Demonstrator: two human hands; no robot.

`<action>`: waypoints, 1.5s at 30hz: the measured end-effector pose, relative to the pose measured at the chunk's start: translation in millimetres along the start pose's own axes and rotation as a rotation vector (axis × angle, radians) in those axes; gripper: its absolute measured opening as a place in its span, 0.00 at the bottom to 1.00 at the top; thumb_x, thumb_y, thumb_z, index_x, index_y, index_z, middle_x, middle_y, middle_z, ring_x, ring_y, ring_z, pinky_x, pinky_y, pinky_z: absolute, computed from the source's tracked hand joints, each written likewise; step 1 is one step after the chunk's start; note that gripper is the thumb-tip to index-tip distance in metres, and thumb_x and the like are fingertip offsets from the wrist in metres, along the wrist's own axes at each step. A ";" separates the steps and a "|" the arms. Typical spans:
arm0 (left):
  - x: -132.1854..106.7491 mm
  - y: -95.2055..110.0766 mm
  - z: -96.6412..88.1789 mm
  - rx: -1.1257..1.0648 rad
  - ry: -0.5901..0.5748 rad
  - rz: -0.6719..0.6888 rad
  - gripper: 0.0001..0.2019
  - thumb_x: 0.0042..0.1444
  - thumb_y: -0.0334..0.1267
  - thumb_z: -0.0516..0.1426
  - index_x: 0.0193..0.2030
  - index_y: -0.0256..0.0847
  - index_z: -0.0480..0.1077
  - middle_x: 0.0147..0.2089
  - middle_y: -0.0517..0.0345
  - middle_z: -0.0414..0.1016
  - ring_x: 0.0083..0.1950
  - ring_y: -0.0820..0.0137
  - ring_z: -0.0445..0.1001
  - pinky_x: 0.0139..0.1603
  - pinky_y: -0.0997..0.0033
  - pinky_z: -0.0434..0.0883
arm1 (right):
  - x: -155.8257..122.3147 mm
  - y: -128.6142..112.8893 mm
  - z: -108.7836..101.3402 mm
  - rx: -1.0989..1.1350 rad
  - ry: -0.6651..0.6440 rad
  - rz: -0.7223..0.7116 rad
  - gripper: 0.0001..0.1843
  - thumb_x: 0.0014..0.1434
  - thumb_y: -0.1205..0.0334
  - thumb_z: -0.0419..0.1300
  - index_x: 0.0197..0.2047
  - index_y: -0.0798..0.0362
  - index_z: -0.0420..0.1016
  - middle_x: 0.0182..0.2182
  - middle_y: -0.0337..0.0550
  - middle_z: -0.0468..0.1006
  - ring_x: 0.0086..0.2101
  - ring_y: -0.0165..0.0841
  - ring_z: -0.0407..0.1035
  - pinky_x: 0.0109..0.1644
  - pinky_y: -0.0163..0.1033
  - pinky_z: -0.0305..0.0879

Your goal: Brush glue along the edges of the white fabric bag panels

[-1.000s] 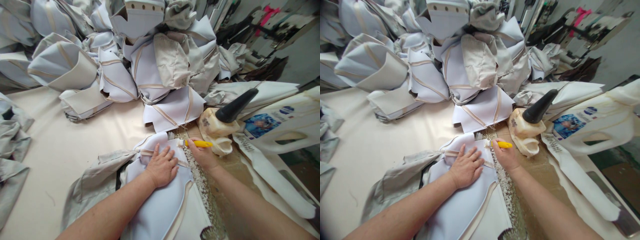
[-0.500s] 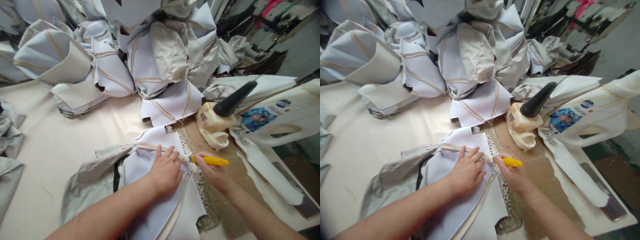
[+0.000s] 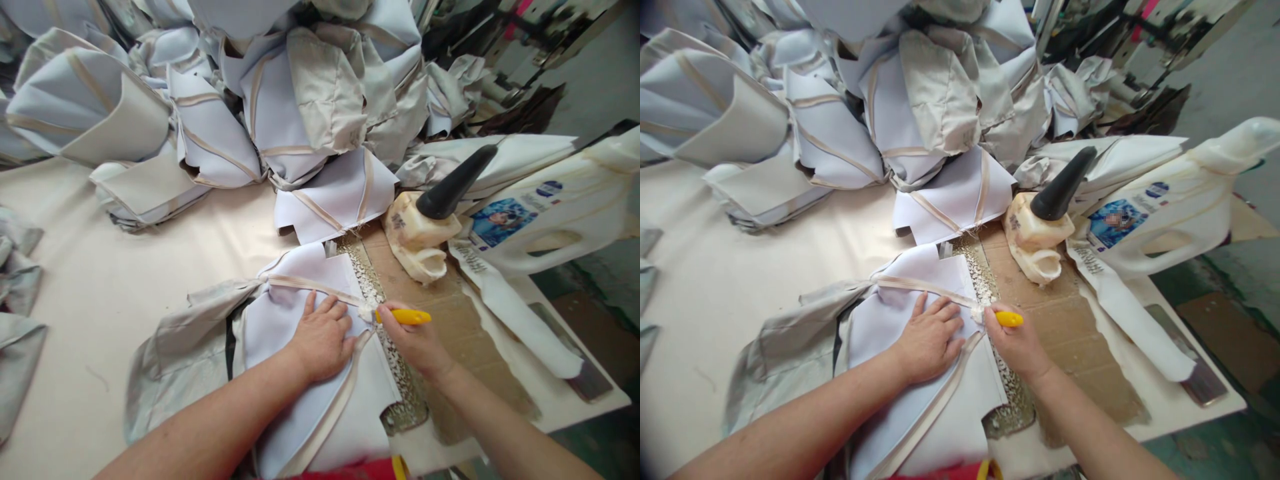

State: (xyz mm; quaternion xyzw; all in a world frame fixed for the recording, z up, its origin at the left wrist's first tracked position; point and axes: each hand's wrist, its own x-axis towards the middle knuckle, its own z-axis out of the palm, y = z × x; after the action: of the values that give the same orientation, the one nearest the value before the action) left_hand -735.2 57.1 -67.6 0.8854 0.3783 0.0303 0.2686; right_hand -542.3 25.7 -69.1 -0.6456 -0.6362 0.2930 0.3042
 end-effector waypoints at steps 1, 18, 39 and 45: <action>-0.2 0.0 0.3 -0.002 0.003 0.002 0.13 0.57 0.45 0.49 0.43 0.44 0.69 0.52 0.53 0.67 0.62 0.58 0.53 0.62 0.42 0.39 | -6.1 -1.2 -2.0 0.004 -0.021 0.015 0.15 0.62 0.57 0.49 0.25 0.53 0.66 0.21 0.37 0.67 0.26 0.33 0.62 0.31 0.36 0.57; 1.0 0.2 2.0 0.021 -0.003 -0.007 0.12 0.57 0.45 0.50 0.43 0.45 0.69 0.54 0.55 0.67 0.63 0.59 0.52 0.63 0.41 0.38 | -22.1 2.4 -4.8 0.046 -0.038 0.074 0.16 0.63 0.56 0.49 0.26 0.53 0.66 0.22 0.37 0.67 0.26 0.33 0.62 0.32 0.36 0.57; -23.5 24.3 8.4 -0.010 -0.161 0.095 0.17 0.55 0.47 0.52 0.48 0.43 0.68 0.53 0.52 0.69 0.62 0.57 0.55 0.61 0.35 0.40 | -79.1 1.0 -16.4 -0.090 -0.143 -0.063 0.13 0.64 0.61 0.47 0.28 0.52 0.62 0.24 0.39 0.67 0.27 0.34 0.63 0.33 0.38 0.56; -24.1 25.6 8.6 -0.002 -0.163 0.097 0.15 0.55 0.46 0.52 0.46 0.44 0.69 0.51 0.53 0.69 0.62 0.56 0.55 0.62 0.37 0.39 | -48.5 -6.3 -14.8 -0.103 0.026 -0.123 0.12 0.64 0.60 0.48 0.30 0.51 0.65 0.26 0.39 0.70 0.29 0.34 0.65 0.36 0.38 0.58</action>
State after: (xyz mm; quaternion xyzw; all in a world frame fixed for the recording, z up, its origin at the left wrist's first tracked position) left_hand -733.3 22.1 -58.6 0.9018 0.3119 -0.0285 0.2976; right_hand -535.9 -23.0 -55.2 -0.6238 -0.6849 0.2321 0.2964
